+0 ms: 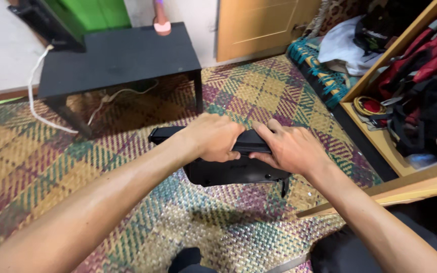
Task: The person puts away items by placing a bag in a closet, folding socks and putting them into a drawer, hanging a cap and jeans on hooks, and folding pants on the bed.
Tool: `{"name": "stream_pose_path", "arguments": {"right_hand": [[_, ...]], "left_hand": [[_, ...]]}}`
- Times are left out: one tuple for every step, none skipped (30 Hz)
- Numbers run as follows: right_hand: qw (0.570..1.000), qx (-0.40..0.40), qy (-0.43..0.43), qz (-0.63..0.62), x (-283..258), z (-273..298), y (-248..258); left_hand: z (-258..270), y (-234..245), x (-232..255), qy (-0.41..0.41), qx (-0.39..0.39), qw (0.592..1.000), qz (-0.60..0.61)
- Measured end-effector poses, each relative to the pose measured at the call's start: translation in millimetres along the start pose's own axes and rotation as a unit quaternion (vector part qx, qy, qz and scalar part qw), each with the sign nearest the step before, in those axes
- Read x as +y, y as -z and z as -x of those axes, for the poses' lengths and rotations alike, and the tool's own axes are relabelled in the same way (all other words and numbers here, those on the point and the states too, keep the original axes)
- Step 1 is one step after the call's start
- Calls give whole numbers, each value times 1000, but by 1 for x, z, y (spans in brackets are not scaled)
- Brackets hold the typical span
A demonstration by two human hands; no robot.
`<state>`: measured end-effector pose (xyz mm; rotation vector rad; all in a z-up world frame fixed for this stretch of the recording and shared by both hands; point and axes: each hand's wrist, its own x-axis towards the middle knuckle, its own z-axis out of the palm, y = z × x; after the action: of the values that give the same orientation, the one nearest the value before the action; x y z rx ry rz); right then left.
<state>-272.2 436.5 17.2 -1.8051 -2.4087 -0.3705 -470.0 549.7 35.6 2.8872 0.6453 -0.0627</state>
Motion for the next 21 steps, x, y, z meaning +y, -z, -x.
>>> {"name": "stream_pose_path", "arguments": {"right_hand": [[1000,0,-1,4,0,-7,1],[1000,-4,-9,8,0,-15,1],[1000,-2,-8,2,2,-23,2],[1000,0,-6,-3,3,-30,3],[1000,-2,-15,3,4,-37,4],[1000,-14,-18,4,6,-44,5],[999,-27,-22,-1,6,-49,5],[999,-30,-31,1,8,-55,5],[999,-38,-35,4,10,-62,6],[998,-47,-38,6,12,-69,6],[998,-45,-44,8,15,-77,7],[998,-54,-43,4,18,-83,8],[997,-63,-43,-2,20,-89,8],[997,-63,-50,-1,24,-96,7],[996,-69,-51,0,27,-103,5],[996,-75,-53,1,31,-110,4],[995,-77,-57,1,36,-116,1],[996,-69,-52,-1,41,-121,-1],[997,-59,-43,-3,48,-130,-2],[997,-59,-44,-2,55,-138,-4],[996,-73,-50,1,61,-145,-7]], "left_hand": [[-3,3,-8,-10,-1,1000,2],[-6,6,-17,-14,2,1000,3],[-10,9,-25,-17,6,1000,8],[-12,11,-33,-27,6,1000,12],[-14,14,-41,-38,15,999,15],[-18,17,-47,-49,24,998,19],[-22,20,-53,-59,22,998,20],[-26,23,-59,-58,14,998,21],[-29,27,-65,-54,6,998,21],[-32,30,-71,-62,4,998,21],[-35,34,-76,-60,1,998,30],[-39,38,-81,-57,-3,998,40],[-43,40,-87,-64,-5,997,39],[-48,42,-93,-65,-9,997,45],[-55,44,-100,-66,-14,996,51],[-61,46,-106,-73,-16,996,50],[-68,46,-112,-75,-10,996,45],[-74,47,-117,-77,-4,996,41],[-81,50,-123,-78,-3,996,41],[-88,52,-129,-77,0,996,45],[-94,54,-134,-76,3,996,49]]}}
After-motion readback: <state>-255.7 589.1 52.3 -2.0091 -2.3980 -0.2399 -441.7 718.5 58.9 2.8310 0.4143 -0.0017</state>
